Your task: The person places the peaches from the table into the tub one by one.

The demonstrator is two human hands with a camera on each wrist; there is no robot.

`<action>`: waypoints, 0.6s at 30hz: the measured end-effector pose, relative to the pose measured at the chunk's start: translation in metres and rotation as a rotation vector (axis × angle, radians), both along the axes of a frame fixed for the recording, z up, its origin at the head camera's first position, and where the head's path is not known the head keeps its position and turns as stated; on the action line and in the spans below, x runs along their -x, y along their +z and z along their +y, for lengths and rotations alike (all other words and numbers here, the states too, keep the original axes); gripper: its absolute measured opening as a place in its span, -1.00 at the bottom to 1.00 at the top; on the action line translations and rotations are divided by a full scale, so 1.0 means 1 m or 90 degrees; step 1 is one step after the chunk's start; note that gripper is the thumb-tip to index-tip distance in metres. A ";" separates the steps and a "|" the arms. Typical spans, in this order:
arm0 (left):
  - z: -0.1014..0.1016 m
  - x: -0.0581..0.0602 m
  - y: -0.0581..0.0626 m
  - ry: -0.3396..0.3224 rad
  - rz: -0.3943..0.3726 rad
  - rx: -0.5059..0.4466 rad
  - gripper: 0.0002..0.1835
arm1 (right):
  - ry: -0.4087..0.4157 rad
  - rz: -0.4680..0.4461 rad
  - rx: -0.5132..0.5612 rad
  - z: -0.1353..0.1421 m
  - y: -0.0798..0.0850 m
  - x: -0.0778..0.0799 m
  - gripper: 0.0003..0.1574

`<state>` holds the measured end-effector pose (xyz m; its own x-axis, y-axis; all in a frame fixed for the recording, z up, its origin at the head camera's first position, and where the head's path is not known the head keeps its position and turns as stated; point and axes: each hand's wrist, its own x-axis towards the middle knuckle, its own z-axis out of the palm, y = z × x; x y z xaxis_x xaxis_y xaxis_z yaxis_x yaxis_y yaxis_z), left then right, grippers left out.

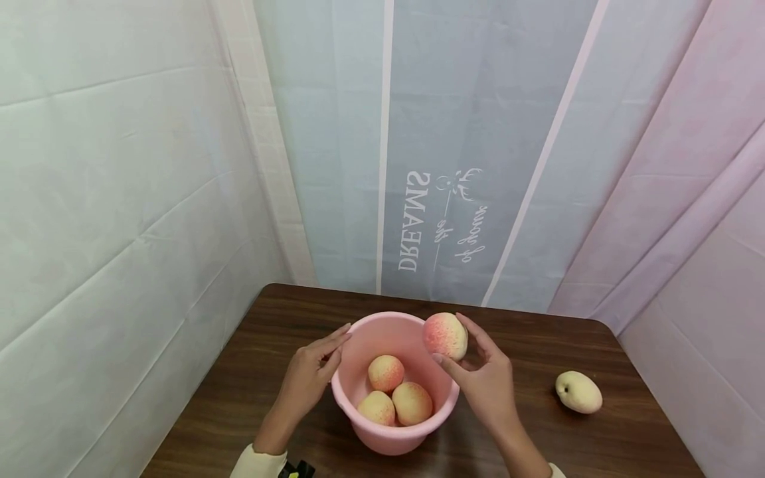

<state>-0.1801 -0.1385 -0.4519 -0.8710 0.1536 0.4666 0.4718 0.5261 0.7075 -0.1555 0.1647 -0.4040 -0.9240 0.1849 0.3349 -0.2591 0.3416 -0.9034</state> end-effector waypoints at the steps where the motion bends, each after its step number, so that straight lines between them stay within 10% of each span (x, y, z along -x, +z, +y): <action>1: 0.000 0.000 0.000 0.001 -0.001 0.001 -0.63 | 0.004 0.000 0.003 -0.001 0.000 0.000 -0.08; 18: 0.001 0.000 -0.001 -0.002 -0.012 -0.016 -0.63 | 0.082 0.016 0.071 -0.009 -0.003 -0.002 -0.08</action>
